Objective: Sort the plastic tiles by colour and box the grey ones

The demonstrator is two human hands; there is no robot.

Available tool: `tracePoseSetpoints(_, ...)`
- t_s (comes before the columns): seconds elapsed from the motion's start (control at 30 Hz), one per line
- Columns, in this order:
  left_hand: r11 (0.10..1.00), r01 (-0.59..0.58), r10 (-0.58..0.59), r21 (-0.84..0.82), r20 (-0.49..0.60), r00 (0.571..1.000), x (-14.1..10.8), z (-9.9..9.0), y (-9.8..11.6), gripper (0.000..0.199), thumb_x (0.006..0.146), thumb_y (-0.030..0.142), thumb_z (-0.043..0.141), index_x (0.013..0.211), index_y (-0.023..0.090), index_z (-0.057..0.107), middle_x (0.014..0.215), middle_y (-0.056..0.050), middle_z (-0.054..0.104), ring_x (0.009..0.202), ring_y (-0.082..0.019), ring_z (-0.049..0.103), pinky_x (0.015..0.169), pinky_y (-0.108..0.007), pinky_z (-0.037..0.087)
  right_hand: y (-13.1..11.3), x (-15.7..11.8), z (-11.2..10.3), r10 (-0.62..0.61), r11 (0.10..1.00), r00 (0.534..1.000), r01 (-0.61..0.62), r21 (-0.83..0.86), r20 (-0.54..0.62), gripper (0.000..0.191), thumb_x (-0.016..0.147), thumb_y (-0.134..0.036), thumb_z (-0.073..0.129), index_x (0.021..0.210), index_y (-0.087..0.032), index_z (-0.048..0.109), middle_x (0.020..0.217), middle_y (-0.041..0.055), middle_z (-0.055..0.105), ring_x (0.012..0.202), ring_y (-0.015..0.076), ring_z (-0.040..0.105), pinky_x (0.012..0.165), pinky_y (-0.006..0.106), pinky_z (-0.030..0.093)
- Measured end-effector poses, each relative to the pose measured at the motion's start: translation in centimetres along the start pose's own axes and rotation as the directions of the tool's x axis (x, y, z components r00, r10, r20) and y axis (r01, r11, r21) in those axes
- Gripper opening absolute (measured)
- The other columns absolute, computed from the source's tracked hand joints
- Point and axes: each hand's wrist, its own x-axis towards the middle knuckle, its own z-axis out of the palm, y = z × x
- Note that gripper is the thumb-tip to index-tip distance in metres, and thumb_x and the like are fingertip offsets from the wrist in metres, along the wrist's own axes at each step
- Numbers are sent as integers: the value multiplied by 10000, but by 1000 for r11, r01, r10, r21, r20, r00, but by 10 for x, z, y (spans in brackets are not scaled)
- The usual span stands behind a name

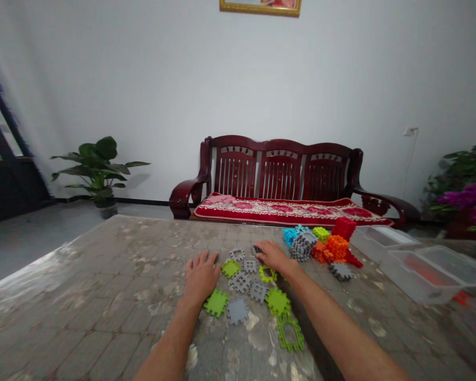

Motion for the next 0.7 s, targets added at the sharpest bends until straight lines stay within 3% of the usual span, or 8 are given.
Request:
tracePoseSetpoints(0.1,1000,3,-3,1,3,1000,0,0,0,461,987,343,422,1418,272,573,1551,-117,500,1443,-287,435,1186,-522,288,1,-7,0,31,999,998,-29,34,-56,191,928,-263,571,1016,-219,735,1150,97,745,1127,234,634,1027,324,408)
tracePoseSetpoints(0.3,1000,6,-6,4,-4,1000,0,-1,1,449,986,337,425,1402,278,583,1541,-115,511,1441,-282,438,1182,-518,290,16,-21,-11,226,961,950,-181,209,-217,372,1001,-278,318,835,-211,645,853,66,711,800,188,668,723,266,471)
tracePoseSetpoints(0.43,1000,2,-2,12,-1,1000,0,-3,1,453,985,340,429,1406,271,580,1540,-120,512,1424,-283,456,1177,-519,294,33,-51,-26,315,912,919,-224,343,-237,398,976,-348,265,768,-215,576,695,2,632,570,151,611,540,239,427)
tracePoseSetpoints(0.57,1000,-13,13,28,5,1000,1,-3,0,451,987,353,419,1400,271,579,1539,-119,514,1417,-284,462,1168,-512,302,53,-97,-38,337,887,906,-215,408,-255,375,927,-438,331,677,-227,514,646,-6,602,583,156,581,558,247,418)
tracePoseSetpoints(0.7,999,-22,22,31,1,1000,4,2,-3,454,990,358,395,1399,279,575,1531,-122,521,1418,-284,461,1164,-524,304,74,-139,-41,348,911,904,-263,316,-250,400,918,-446,343,667,-229,565,676,29,653,691,195,625,660,285,457)
